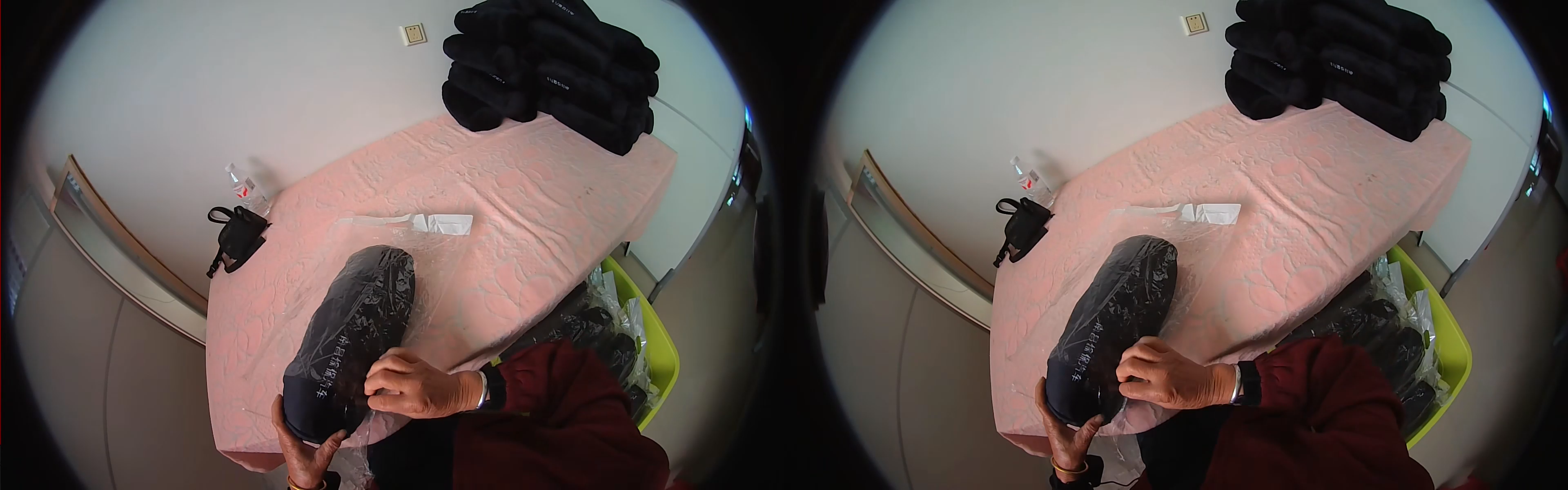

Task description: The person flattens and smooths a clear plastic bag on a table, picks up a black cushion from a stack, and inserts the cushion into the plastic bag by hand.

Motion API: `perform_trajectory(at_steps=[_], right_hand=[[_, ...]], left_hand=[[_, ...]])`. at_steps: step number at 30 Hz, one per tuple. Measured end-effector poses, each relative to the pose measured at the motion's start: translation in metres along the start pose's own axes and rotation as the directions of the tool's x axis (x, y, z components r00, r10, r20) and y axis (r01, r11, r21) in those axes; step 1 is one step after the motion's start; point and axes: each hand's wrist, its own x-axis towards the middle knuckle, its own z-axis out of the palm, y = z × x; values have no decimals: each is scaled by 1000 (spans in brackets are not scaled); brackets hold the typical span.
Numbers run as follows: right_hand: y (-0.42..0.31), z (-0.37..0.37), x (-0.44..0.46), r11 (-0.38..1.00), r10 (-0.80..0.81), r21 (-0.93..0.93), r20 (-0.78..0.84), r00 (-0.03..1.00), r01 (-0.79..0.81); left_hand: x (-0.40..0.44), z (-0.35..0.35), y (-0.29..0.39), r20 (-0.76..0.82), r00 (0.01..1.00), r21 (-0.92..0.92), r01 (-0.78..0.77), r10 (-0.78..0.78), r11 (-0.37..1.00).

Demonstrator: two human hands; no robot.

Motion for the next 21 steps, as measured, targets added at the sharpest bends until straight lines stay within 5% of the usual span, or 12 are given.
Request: perform_trajectory(at_steps=[7,18,21], right_hand=[[-4,2,3,987,-57,147,-91,994,70],[-10,7,-5,977,-79,200,-20,997,81],[-14,8,-1,979,-70,188,-25,997,74]], left_hand=[[23,12,-4,28,999,-167,20,-16,986],[53,37,1,124,992,-476,57,3,878],[52,36,0,87,996,-380,26,8,925]])
